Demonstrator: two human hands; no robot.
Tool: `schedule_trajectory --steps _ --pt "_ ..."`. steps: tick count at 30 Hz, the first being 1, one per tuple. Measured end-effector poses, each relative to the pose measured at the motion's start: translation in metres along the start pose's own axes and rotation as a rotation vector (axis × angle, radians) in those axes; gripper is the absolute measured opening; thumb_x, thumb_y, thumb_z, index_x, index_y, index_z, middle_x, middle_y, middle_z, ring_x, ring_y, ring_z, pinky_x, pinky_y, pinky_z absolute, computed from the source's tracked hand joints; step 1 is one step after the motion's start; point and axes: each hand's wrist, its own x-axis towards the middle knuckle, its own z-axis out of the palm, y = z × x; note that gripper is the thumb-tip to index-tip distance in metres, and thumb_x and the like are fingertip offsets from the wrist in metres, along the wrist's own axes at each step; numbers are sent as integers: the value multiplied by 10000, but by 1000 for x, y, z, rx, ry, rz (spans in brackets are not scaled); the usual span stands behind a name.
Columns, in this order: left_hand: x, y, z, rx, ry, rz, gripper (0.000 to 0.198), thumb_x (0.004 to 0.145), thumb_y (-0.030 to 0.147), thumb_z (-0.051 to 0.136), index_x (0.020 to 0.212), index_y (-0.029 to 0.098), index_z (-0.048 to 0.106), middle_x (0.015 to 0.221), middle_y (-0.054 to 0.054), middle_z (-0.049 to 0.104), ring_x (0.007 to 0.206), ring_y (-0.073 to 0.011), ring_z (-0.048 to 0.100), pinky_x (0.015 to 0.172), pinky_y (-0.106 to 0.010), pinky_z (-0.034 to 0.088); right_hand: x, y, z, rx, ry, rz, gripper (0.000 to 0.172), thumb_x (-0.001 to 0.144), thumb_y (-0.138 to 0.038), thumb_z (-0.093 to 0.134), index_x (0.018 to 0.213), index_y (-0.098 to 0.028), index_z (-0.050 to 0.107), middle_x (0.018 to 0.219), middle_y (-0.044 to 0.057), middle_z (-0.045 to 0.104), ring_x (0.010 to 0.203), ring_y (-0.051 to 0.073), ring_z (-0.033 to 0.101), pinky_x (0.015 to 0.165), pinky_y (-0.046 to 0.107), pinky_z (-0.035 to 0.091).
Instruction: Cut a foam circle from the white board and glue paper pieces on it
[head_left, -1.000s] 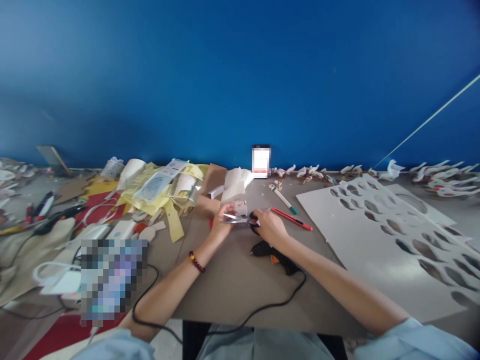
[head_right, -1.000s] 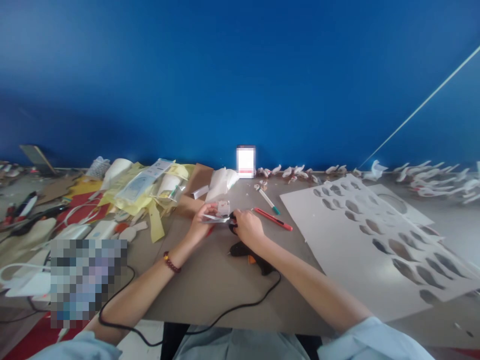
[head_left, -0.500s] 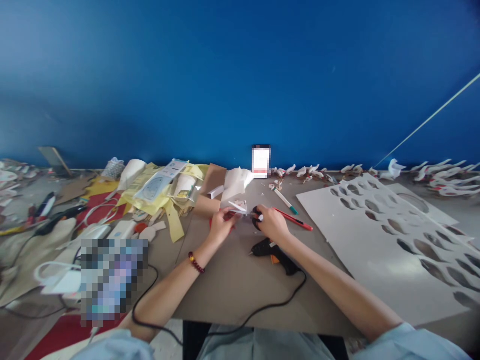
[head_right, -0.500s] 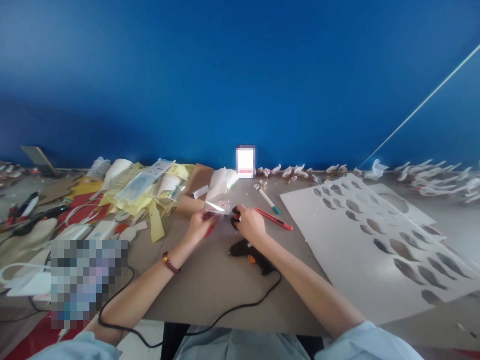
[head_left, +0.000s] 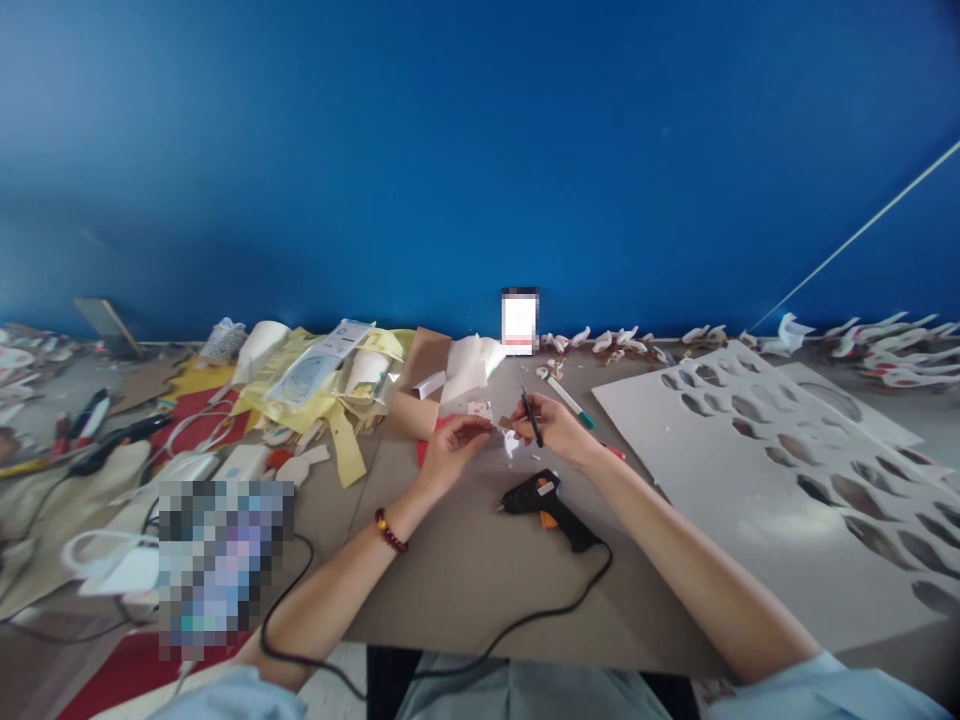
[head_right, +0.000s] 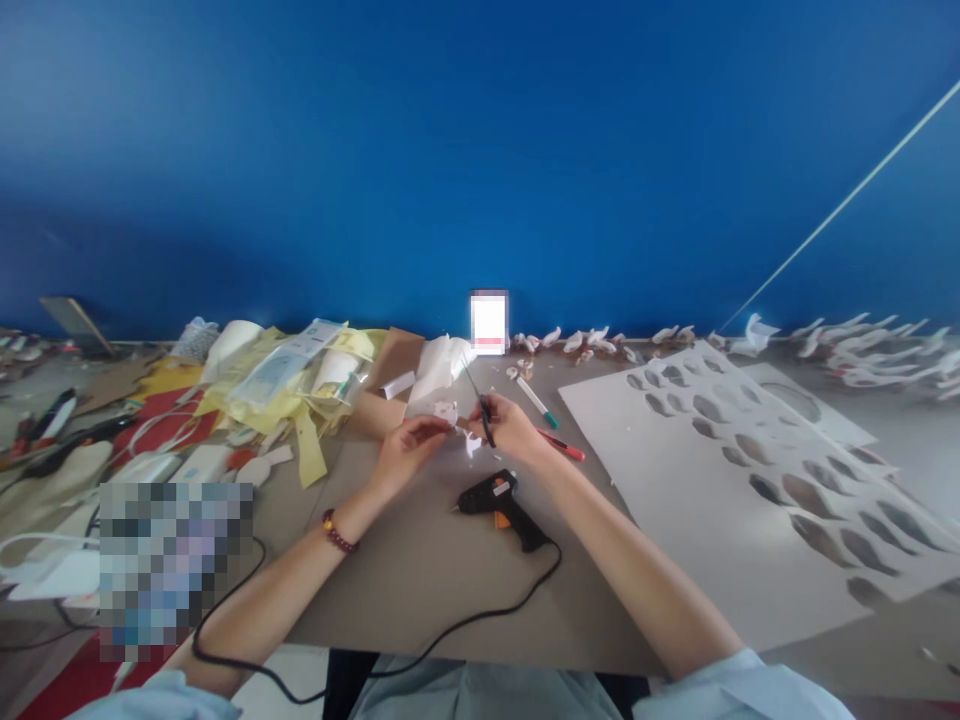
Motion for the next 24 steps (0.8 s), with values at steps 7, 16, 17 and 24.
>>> schedule_trajectory --steps 7,16,17,24 --pt "-1 -5 0 30 -1 9 199 650 240 766 829 178 705 858 -59 689 839 -201 640 848 -354 491 6 9 -8 -130 -3 -135 248 637 -261 681 766 -185 483 691 -42 536 615 121 558 593 256 418" --pt "-5 -12 2 253 -50 61 188 709 289 732 864 185 717 848 -61 673 789 -178 621 744 -297 500 8 7 -10 -82 74 -120 273 646 -322 687 768 -188 483 678 -34 535 646 143 584 560 250 427" --pt "-5 -13 2 282 -45 77 208 712 298 732 888 187 716 827 -52 664 758 -166 613 718 -285 499 7 6 -9 -59 68 -103 281 637 -321 694 770 -187 486 674 -33 541 632 139 578 544 245 418" --pt "-2 -16 6 447 -44 243 236 742 349 708 922 197 720 715 -20 617 648 -134 561 589 -242 480 1 2 6 22 -3 -23 335 588 -299 751 753 -192 480 618 -35 565 553 119 527 525 250 410"
